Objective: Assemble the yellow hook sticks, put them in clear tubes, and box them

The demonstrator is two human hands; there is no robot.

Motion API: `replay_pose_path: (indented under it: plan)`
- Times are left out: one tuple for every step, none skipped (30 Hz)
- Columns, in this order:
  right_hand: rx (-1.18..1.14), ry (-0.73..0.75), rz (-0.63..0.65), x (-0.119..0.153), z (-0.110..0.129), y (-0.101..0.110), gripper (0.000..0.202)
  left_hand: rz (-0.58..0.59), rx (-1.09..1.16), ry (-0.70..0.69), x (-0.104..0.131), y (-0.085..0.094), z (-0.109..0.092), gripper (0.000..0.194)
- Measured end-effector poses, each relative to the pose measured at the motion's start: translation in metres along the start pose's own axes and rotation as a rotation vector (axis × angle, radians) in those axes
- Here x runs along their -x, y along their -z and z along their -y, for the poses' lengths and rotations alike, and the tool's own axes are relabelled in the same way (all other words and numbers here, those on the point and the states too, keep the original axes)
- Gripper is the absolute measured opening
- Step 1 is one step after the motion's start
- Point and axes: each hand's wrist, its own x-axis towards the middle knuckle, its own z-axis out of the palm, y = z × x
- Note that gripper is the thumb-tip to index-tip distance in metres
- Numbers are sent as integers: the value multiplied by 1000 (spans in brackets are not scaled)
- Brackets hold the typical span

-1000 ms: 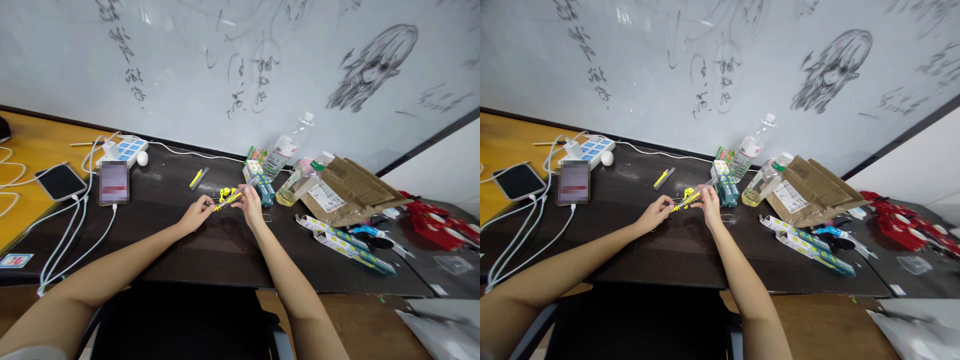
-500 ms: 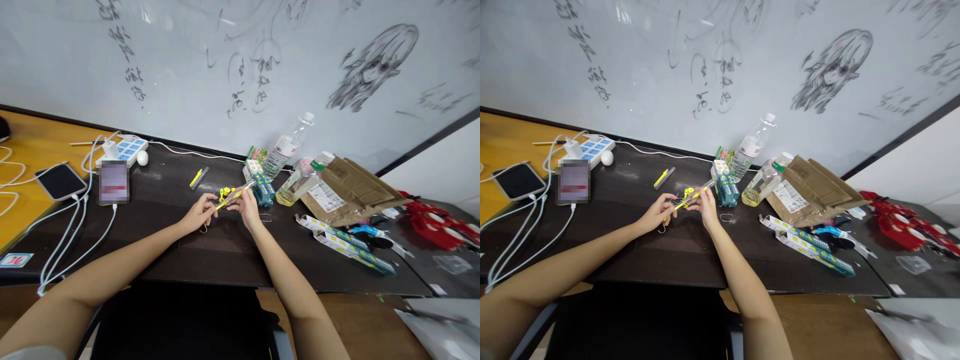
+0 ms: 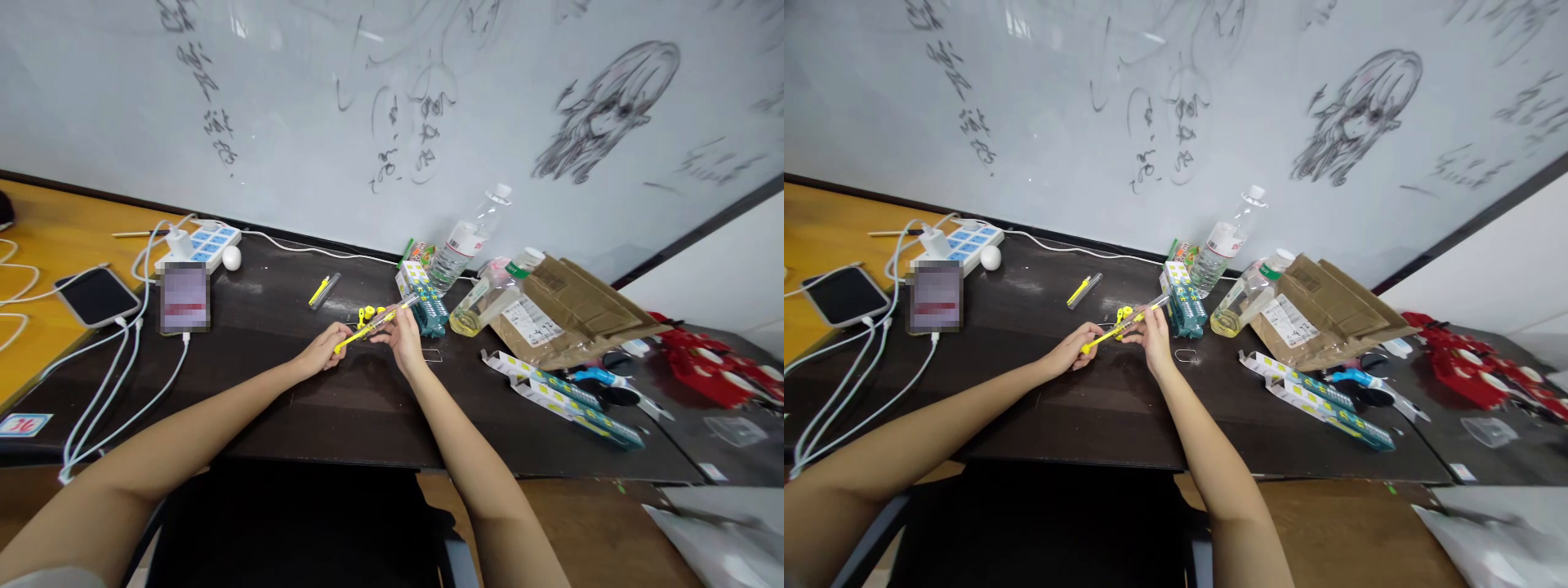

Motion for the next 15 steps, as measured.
replay_pose_path:
  plan:
    - [5, 2, -6, 0, 0, 0, 33, 30, 30, 13, -2, 0, 2, 16]
    - [9, 2, -9, 0, -1, 0, 34, 56, 53, 17, -4, 0, 3, 20]
    - [14, -1, -9, 0, -1, 0, 34, 78, 72, 12, -5, 1, 5, 25]
    - [17, -6, -7, 0, -1, 0, 34, 94, 84, 3, -6, 0, 6, 29]
    - [19, -10, -5, 0, -1, 0, 34, 103, 89, -13, -6, 0, 7, 30]
    - [18, -11, -5, 0, -1, 0, 34, 107, 86, -32, -6, 0, 7, 30]
    - [17, -13, -5, 0, -1, 0, 34, 106, 76, -52, -5, -1, 6, 29]
    - [15, -14, -5, 0, -1, 0, 35, 105, 64, -72, -3, -1, 6, 28]
    - [12, -14, -7, 0, -1, 0, 35, 106, 53, -89, -2, -2, 5, 28]
    - [10, -13, -7, 1, -1, 0, 35, 110, 46, -102, 0, -2, 4, 27]
    - [12, -13, -5, 1, -2, -1, 34, 115, 39, -113, 1, -3, 3, 27]
    - [16, -13, 0, 1, -2, -1, 34, 122, 29, -119, 1, -3, 3, 27]
    - [20, -13, 3, 1, -2, -1, 33, 124, 17, -122, 2, -3, 3, 26]
    - [23, -13, 6, 1, -2, -1, 32, 121, 4, -122, 1, -3, 4, 25]
    - [24, -12, 7, 1, -2, -1, 32, 108, -11, -117, 1, -3, 4, 24]
